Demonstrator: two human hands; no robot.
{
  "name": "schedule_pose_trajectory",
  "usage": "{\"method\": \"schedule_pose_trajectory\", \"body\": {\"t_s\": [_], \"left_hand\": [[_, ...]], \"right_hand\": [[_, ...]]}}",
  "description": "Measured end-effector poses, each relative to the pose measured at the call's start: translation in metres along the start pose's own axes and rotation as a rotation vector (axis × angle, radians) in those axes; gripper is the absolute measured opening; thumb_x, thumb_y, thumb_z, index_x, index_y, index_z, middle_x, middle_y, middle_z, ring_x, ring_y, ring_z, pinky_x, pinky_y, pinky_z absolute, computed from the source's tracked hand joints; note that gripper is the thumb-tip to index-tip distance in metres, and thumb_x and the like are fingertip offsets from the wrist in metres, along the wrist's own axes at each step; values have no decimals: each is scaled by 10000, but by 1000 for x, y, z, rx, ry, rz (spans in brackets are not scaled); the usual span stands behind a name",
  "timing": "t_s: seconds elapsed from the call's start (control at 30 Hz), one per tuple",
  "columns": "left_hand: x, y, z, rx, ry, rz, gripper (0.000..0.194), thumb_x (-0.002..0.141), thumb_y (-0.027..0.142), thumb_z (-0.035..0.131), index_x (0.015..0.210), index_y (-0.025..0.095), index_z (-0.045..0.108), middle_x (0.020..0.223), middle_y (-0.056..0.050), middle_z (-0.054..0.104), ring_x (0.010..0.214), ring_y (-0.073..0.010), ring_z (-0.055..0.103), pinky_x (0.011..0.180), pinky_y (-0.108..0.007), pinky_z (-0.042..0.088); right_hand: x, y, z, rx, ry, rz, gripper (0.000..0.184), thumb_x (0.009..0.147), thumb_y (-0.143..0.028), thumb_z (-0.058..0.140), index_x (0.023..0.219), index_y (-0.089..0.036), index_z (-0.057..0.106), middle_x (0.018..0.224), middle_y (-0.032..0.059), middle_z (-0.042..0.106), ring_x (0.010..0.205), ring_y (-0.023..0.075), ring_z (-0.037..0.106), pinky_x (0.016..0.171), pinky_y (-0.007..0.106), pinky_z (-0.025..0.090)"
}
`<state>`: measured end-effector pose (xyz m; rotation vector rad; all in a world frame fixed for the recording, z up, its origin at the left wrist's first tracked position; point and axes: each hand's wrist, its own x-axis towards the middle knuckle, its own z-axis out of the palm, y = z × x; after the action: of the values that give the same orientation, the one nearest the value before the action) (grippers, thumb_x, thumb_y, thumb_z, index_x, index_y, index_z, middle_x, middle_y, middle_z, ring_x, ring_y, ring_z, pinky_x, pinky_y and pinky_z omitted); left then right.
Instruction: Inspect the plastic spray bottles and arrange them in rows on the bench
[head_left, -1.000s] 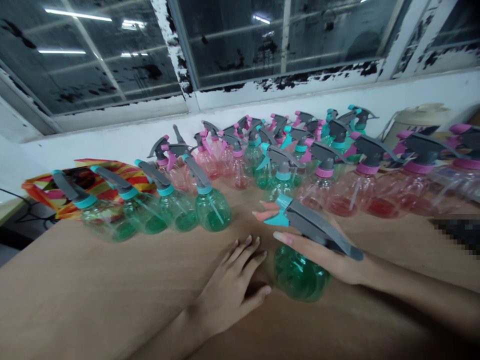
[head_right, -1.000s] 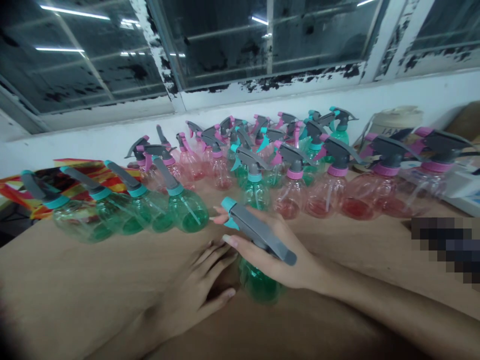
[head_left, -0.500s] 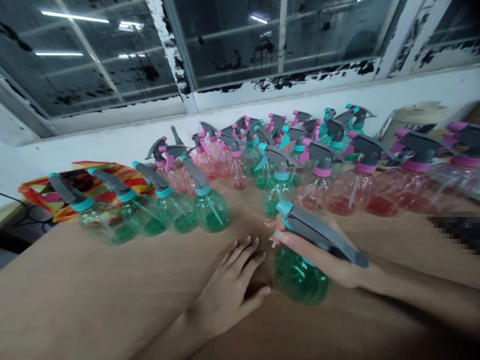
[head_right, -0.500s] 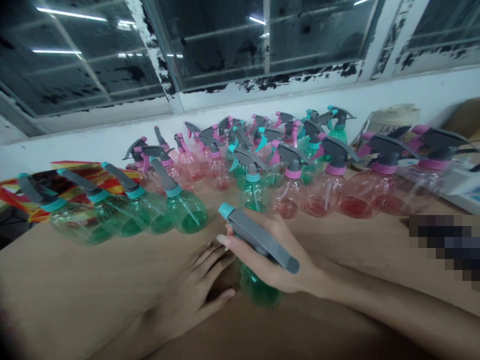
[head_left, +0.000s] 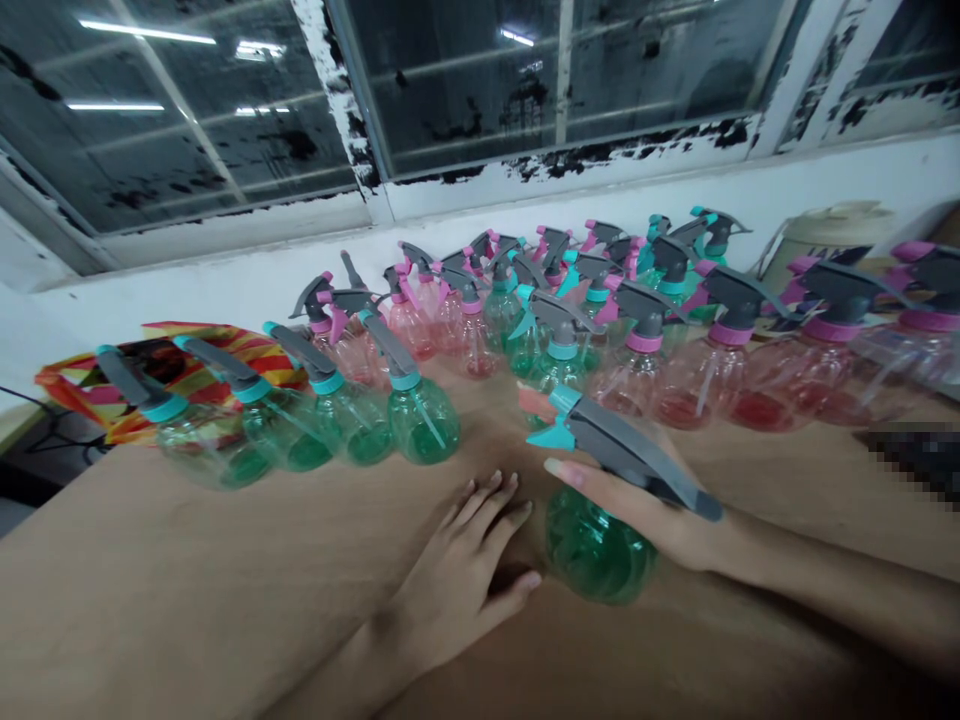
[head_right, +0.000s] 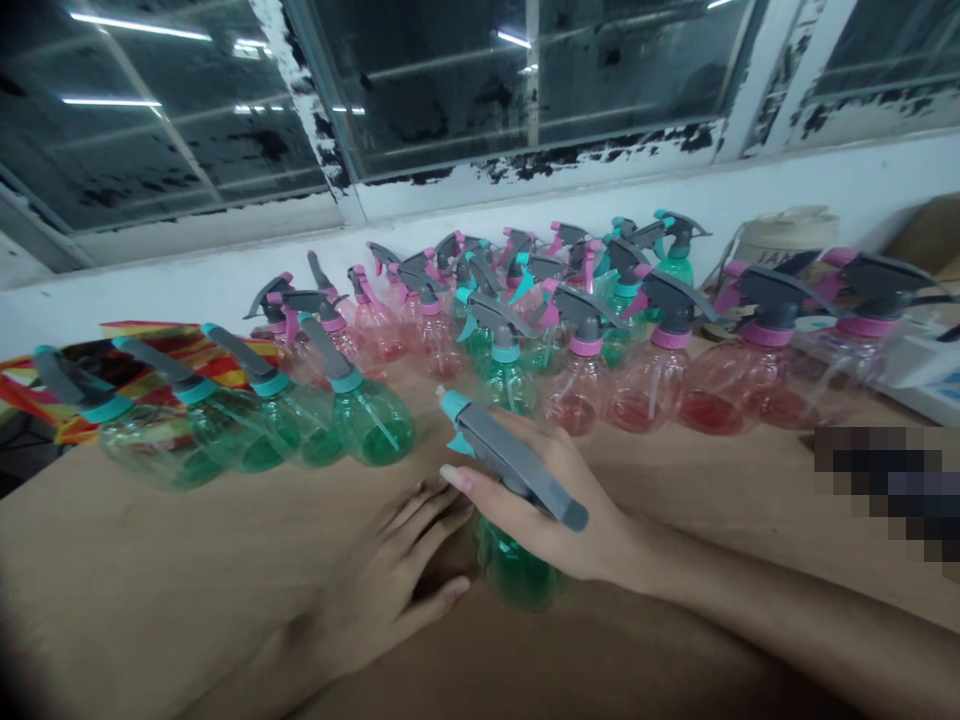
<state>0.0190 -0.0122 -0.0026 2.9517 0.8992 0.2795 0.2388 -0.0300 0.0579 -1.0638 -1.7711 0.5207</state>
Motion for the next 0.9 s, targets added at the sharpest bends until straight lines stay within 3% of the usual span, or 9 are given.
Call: {"method": "schedule_pose_trajectory", "body": {"t_s": [0.23, 0.33, 0.53, 0.73, 0.9], "left_hand": [[-2, 0, 2, 0, 16, 2, 557, 906, 434, 528, 1372, 166, 382, 1447, -105, 392, 1355, -262, 299, 1086, -469, 286], [-3, 0, 3, 6, 2, -1, 565, 907, 433, 529, 1380, 168, 372, 1455, -101, 381, 1363, -255, 281, 1094, -462, 275], [-1, 0, 1, 10, 2, 1, 559, 901, 441, 537, 1364, 165, 393, 1456, -105, 376, 1361, -255, 284, 1091, -465, 283], [0, 1, 1, 8, 21, 0, 558, 899, 426, 542, 1368, 165, 389, 1454, -113, 377, 1352, -265, 301, 1083, -475, 291], [0, 1, 1, -4, 21, 8, 582, 879, 456, 553, 1356, 159, 401, 1444, -125, 392, 1347, -279, 310, 1077, -482, 296]], "right_hand": [[-1, 0, -2, 90, -47, 54, 161, 861, -347, 570, 969, -261, 654, 796, -5, 658, 716, 161, 626, 681, 287, 506], [-1, 0, -2, 133, -51, 71, 226, 856, -350, 580, 1061, -266, 624, 850, -2, 665, 691, 154, 624, 670, 287, 504], [2, -2, 0, 170, -43, 15, 88, 865, -321, 570, 881, -251, 621, 803, -15, 656, 682, 135, 626, 639, 265, 495], [0, -5, 0, 129, -46, 1, 132, 877, -318, 560, 808, -214, 603, 735, -16, 616, 650, 120, 599, 601, 251, 462], [-1, -3, -1, 139, -53, 14, 155, 880, -335, 551, 792, -218, 603, 761, -9, 622, 724, 144, 612, 655, 269, 470]]}}
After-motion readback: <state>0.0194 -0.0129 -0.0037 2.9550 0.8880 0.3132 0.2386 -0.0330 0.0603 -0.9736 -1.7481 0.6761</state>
